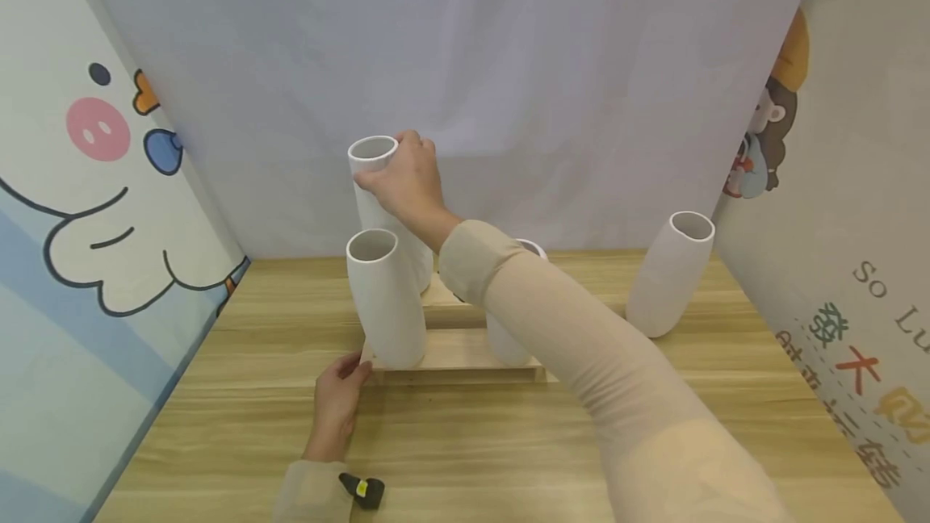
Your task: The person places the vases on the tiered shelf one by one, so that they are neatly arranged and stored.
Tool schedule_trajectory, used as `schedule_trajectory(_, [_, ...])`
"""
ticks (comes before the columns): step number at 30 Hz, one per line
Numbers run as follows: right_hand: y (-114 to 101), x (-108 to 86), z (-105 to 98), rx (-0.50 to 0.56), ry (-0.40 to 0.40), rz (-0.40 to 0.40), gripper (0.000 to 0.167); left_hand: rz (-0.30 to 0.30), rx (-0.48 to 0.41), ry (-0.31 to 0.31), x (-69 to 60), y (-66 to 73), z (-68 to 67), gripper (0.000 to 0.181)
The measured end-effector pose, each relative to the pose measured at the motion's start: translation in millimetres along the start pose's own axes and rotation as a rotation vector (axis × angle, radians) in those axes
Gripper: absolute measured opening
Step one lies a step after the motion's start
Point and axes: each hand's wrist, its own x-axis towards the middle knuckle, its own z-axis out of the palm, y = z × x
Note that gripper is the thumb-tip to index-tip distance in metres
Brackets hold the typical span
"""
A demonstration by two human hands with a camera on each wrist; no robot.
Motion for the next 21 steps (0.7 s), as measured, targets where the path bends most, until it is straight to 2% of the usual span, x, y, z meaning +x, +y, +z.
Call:
schedule_trajectory(10, [1.6, -0.8, -2.5, 0.003, -0.004, -0.006, 0.073, 0.011, 0.002, -0.014, -0.1, 0.7, 0.3, 0.034])
schedule_trajectory(21, [-0.5, -0.6, -6.9, -0.012, -0.012, -0.014, 0.077, 0.021, -0.010, 0.000, 0.5, -0.3, 1.2, 0.032])
